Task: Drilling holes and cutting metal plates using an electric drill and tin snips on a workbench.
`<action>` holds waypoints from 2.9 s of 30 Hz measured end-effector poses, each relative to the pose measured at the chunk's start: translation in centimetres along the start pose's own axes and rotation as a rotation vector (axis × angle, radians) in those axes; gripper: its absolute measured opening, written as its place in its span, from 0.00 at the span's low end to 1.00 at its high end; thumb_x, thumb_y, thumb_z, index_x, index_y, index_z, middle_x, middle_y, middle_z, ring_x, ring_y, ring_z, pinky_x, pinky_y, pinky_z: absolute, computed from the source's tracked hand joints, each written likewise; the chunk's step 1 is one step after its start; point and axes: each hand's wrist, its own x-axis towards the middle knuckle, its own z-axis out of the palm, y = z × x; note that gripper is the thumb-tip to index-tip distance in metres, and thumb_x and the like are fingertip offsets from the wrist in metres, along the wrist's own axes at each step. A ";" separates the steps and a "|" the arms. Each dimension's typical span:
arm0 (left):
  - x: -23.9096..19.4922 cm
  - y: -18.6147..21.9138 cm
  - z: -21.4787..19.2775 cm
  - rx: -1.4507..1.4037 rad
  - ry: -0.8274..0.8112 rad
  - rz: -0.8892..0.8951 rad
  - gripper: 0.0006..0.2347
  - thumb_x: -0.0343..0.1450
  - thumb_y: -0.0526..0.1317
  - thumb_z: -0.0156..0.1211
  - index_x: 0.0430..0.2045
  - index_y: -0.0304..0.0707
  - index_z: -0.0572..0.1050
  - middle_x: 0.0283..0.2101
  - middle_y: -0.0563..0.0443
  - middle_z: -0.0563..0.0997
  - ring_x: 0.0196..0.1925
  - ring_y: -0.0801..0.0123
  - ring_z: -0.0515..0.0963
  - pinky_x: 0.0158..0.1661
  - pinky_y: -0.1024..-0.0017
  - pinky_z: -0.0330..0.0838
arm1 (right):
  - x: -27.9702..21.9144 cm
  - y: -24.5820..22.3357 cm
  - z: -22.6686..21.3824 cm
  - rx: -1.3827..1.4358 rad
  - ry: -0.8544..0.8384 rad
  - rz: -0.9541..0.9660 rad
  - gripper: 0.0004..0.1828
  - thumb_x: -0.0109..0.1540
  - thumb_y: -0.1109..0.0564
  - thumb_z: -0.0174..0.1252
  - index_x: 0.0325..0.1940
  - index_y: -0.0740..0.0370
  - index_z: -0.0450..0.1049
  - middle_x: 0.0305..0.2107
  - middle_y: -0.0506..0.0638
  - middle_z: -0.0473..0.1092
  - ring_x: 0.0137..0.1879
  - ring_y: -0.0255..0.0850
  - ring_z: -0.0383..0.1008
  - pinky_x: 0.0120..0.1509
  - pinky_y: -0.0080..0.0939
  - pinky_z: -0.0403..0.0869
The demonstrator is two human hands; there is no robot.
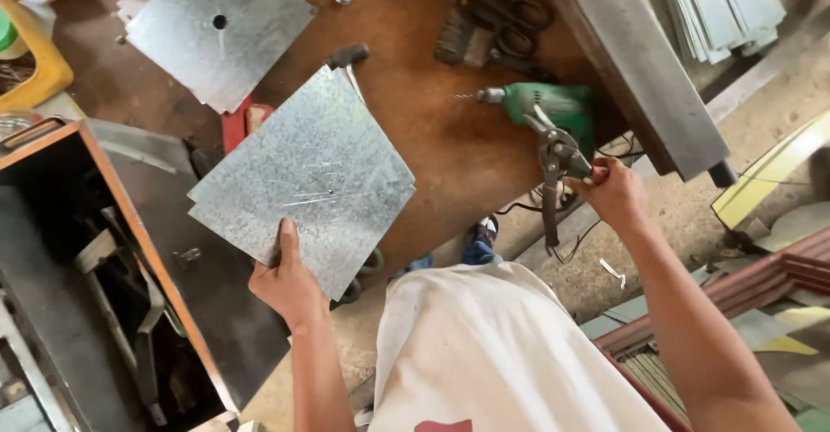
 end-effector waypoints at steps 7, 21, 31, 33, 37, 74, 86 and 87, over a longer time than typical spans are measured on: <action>-4.9 -0.6 3.0 0.050 0.025 0.051 0.12 0.72 0.35 0.68 0.44 0.20 0.80 0.44 0.47 0.85 0.41 0.72 0.80 0.44 0.73 0.75 | 2.6 6.8 5.1 0.155 0.113 0.115 0.37 0.53 0.30 0.76 0.31 0.69 0.76 0.22 0.56 0.73 0.28 0.46 0.70 0.40 0.48 0.74; -13.3 -3.2 4.5 0.145 0.158 0.010 0.14 0.71 0.35 0.67 0.45 0.19 0.79 0.49 0.46 0.85 0.45 0.71 0.81 0.48 0.73 0.74 | 9.4 1.3 6.6 0.294 0.125 -0.015 0.33 0.52 0.34 0.74 0.28 0.71 0.77 0.25 0.68 0.74 0.34 0.62 0.77 0.40 0.57 0.74; -8.4 -10.6 10.4 0.017 -0.105 -0.247 0.18 0.67 0.41 0.71 0.41 0.19 0.81 0.43 0.48 0.85 0.39 0.71 0.79 0.41 0.69 0.73 | 2.4 4.4 -0.3 0.364 0.110 -0.139 0.19 0.60 0.48 0.70 0.37 0.69 0.77 0.23 0.58 0.74 0.27 0.46 0.71 0.35 0.43 0.71; -6.7 -12.0 12.7 0.072 -0.199 -0.260 0.18 0.65 0.43 0.73 0.39 0.21 0.83 0.41 0.48 0.86 0.39 0.72 0.80 0.43 0.71 0.73 | 1.1 6.1 -0.1 0.839 0.040 -0.035 0.21 0.60 0.52 0.63 0.55 0.62 0.76 0.22 0.45 0.68 0.23 0.32 0.62 0.24 0.35 0.60; -3.9 -14.6 16.7 0.191 -0.374 -0.259 0.20 0.64 0.45 0.74 0.39 0.22 0.82 0.40 0.47 0.86 0.39 0.72 0.80 0.43 0.71 0.73 | -3.0 4.4 -2.1 1.067 -0.029 0.071 0.21 0.61 0.51 0.57 0.56 0.62 0.74 0.20 0.45 0.67 0.19 0.32 0.61 0.19 0.34 0.57; -0.1 -14.8 19.5 0.576 -0.354 0.393 0.30 0.69 0.55 0.67 0.53 0.24 0.69 0.51 0.27 0.76 0.55 0.41 0.74 0.54 0.53 0.69 | -8.3 -7.8 1.5 0.779 -0.712 0.443 0.16 0.61 0.56 0.57 0.44 0.73 0.78 0.29 0.58 0.76 0.32 0.46 0.74 0.37 0.43 0.72; 0.9 -16.7 20.9 0.435 -0.384 0.073 0.26 0.64 0.58 0.71 0.25 0.27 0.73 0.29 0.36 0.82 0.31 0.55 0.82 0.36 0.61 0.76 | -5.9 -10.3 1.6 1.243 -1.072 0.649 0.21 0.63 0.52 0.47 0.49 0.74 0.70 0.39 0.67 0.76 0.45 0.58 0.79 0.47 0.60 0.79; 1.0 -16.6 20.8 0.437 -0.389 0.069 0.26 0.65 0.58 0.71 0.25 0.27 0.72 0.28 0.37 0.82 0.31 0.56 0.81 0.36 0.62 0.76 | -5.7 -11.2 0.5 1.271 -1.103 0.671 0.22 0.62 0.52 0.46 0.51 0.73 0.69 0.40 0.68 0.75 0.46 0.60 0.79 0.48 0.64 0.79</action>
